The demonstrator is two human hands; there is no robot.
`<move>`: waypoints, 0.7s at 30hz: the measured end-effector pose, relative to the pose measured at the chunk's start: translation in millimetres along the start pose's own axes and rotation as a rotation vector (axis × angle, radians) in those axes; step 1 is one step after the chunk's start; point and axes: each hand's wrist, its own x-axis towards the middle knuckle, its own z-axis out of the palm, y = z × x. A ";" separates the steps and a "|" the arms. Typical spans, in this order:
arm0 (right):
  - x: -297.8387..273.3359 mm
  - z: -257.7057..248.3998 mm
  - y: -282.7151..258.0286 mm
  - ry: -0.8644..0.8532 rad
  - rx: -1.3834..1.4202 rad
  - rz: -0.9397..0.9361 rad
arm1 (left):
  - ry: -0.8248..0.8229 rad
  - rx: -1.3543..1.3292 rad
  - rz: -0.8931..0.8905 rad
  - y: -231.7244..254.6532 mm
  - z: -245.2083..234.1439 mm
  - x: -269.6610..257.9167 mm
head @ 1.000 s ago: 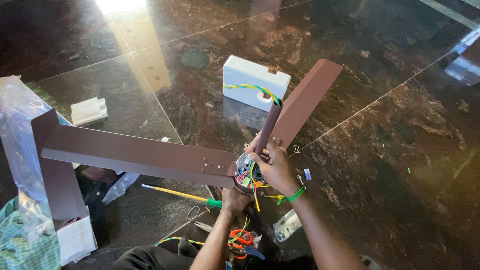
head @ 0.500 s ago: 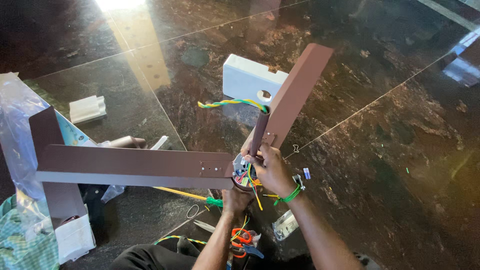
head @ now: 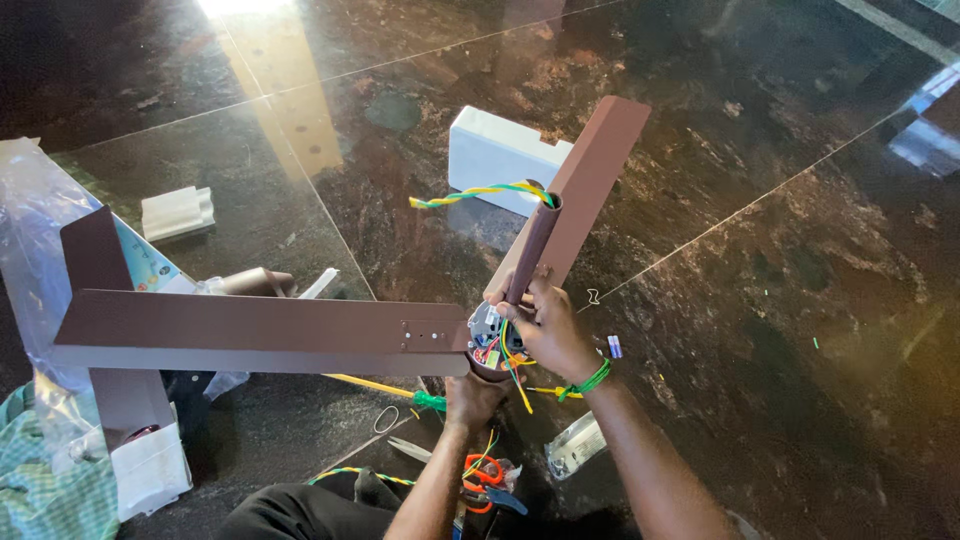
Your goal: The person assembles a ceiling fan by attaching blades to the motor housing. They use a screwdriver to tighten screws securing the blades in place.
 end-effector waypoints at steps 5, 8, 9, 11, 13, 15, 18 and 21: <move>-0.4 1.0 -4.0 0.010 0.041 0.082 | 0.065 0.964 0.383 2.7 13.2 -13.2; -0.5 -1.8 -12.5 0.011 -0.044 0.091 | 0.026 0.225 0.088 6.0 18.9 -12.6; -1.1 -3.1 -15.7 0.001 -0.048 0.078 | 0.014 -0.023 -0.010 6.0 19.0 -13.3; -2.9 -5.5 -22.0 -0.020 -0.054 0.053 | -0.074 0.727 0.345 3.6 16.5 -20.6; -3.5 -8.6 -27.5 -0.019 -0.027 0.035 | -0.089 0.761 0.361 4.4 17.2 -21.6; -4.0 -11.6 -30.3 -0.011 -0.036 0.068 | -0.020 0.078 0.040 6.8 19.4 -21.2; -6.2 -13.5 -28.1 -0.007 -0.023 0.148 | -0.077 -0.112 0.006 10.3 21.7 -24.3; -11.0 -15.4 -19.8 -0.013 0.076 0.149 | -0.106 1.233 0.601 9.8 23.2 -34.3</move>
